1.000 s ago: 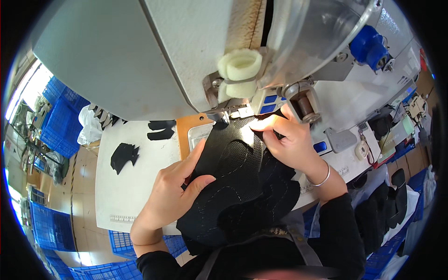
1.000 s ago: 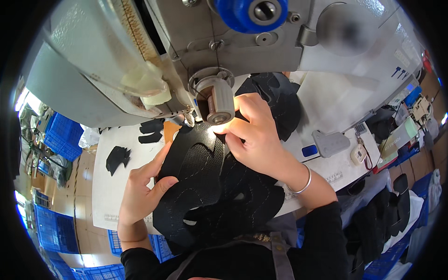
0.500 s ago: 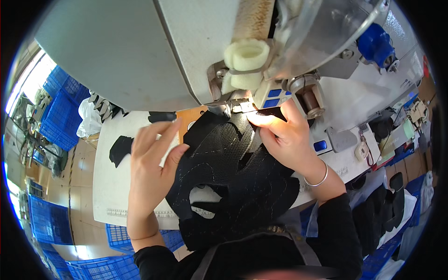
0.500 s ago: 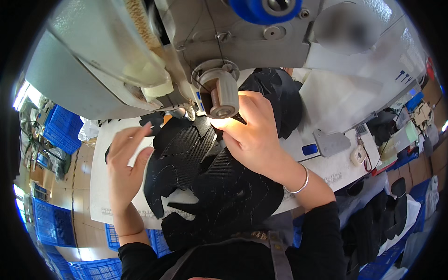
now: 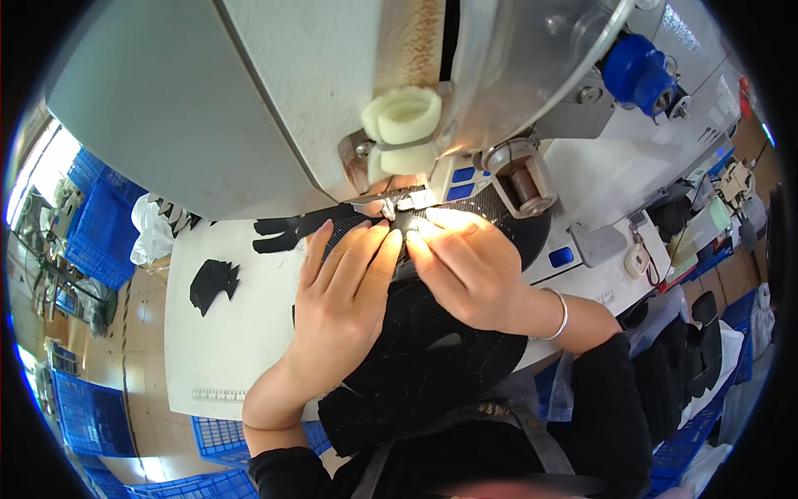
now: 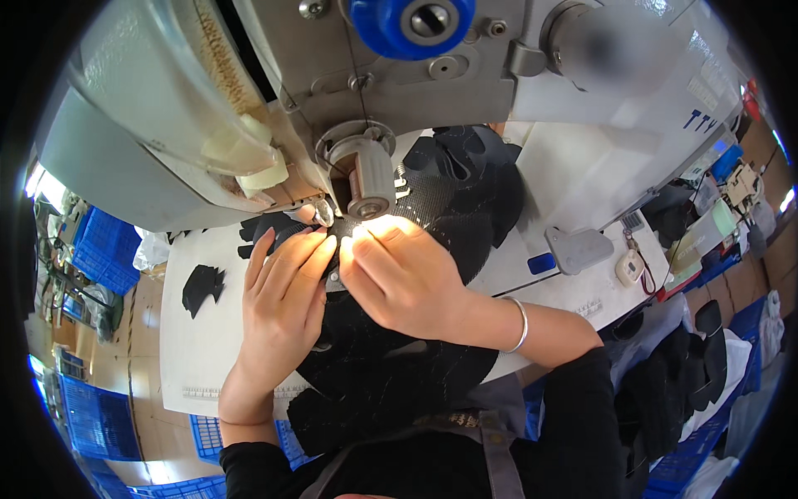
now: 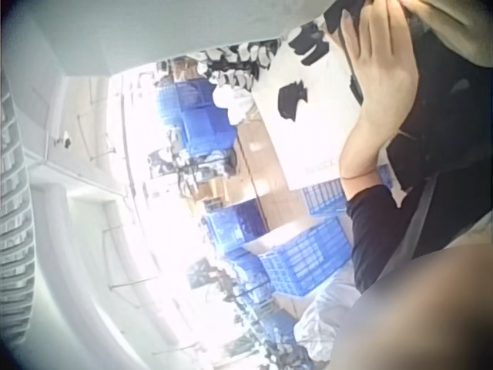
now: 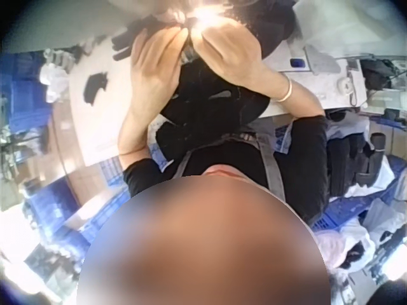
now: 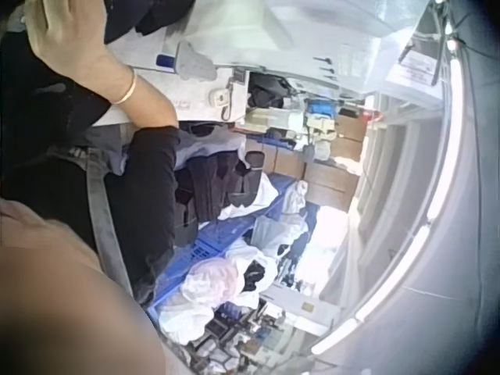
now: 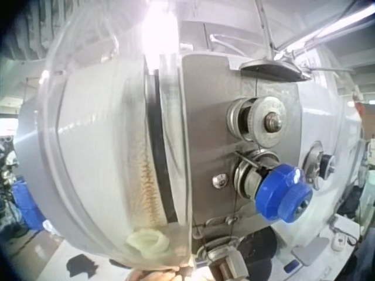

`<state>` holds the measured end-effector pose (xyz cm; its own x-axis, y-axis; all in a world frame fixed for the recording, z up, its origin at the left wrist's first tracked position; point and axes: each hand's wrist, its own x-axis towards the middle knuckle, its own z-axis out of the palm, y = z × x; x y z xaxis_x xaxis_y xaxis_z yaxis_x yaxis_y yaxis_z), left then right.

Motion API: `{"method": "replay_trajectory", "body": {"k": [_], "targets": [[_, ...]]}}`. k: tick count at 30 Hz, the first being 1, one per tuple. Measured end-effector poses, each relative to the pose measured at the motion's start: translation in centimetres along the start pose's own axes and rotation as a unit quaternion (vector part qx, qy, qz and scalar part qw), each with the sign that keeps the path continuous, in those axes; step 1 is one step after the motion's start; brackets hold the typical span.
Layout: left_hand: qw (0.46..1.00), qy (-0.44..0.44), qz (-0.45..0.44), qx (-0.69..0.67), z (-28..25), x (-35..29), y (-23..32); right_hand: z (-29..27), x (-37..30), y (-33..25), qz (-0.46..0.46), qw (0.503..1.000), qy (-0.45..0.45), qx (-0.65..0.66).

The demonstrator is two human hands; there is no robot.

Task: The person aligns fabric shoe upper components and stitches them together along the contours using a sewing machine.

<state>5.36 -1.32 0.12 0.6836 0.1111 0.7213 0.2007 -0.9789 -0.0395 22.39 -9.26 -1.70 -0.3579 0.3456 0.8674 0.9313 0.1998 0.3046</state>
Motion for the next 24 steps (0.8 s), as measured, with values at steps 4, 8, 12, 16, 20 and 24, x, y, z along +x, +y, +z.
{"method": "replay_trajectory", "body": {"k": [4,8,12,16,20,24], "targets": [[1.000,-0.010,-0.012,-0.002,-0.2,0.0,-0.3,-0.5,0.5,-1.1,-0.023,0.999,-0.033,-0.032],[1.000,-0.015,-0.021,-0.015,-0.2,0.1,-1.1,-0.5,0.9,-2.1,-0.058,0.991,-0.079,-0.089],[0.999,-0.005,-0.026,-0.036,0.1,0.1,-1.9,-0.3,1.5,-3.1,-0.094,0.976,-0.096,-0.170],[0.999,0.010,-0.023,-0.044,0.5,0.2,-2.6,0.4,1.5,-3.8,-0.115,0.958,-0.122,-0.234],[0.998,0.022,-0.023,-0.062,1.2,0.5,-2.9,0.8,1.5,-4.1,-0.134,0.942,-0.149,-0.270],[0.998,0.062,-0.009,-0.032,1.2,0.3,-2.9,1.0,1.9,-4.3,-0.134,0.944,-0.128,-0.273]]}}
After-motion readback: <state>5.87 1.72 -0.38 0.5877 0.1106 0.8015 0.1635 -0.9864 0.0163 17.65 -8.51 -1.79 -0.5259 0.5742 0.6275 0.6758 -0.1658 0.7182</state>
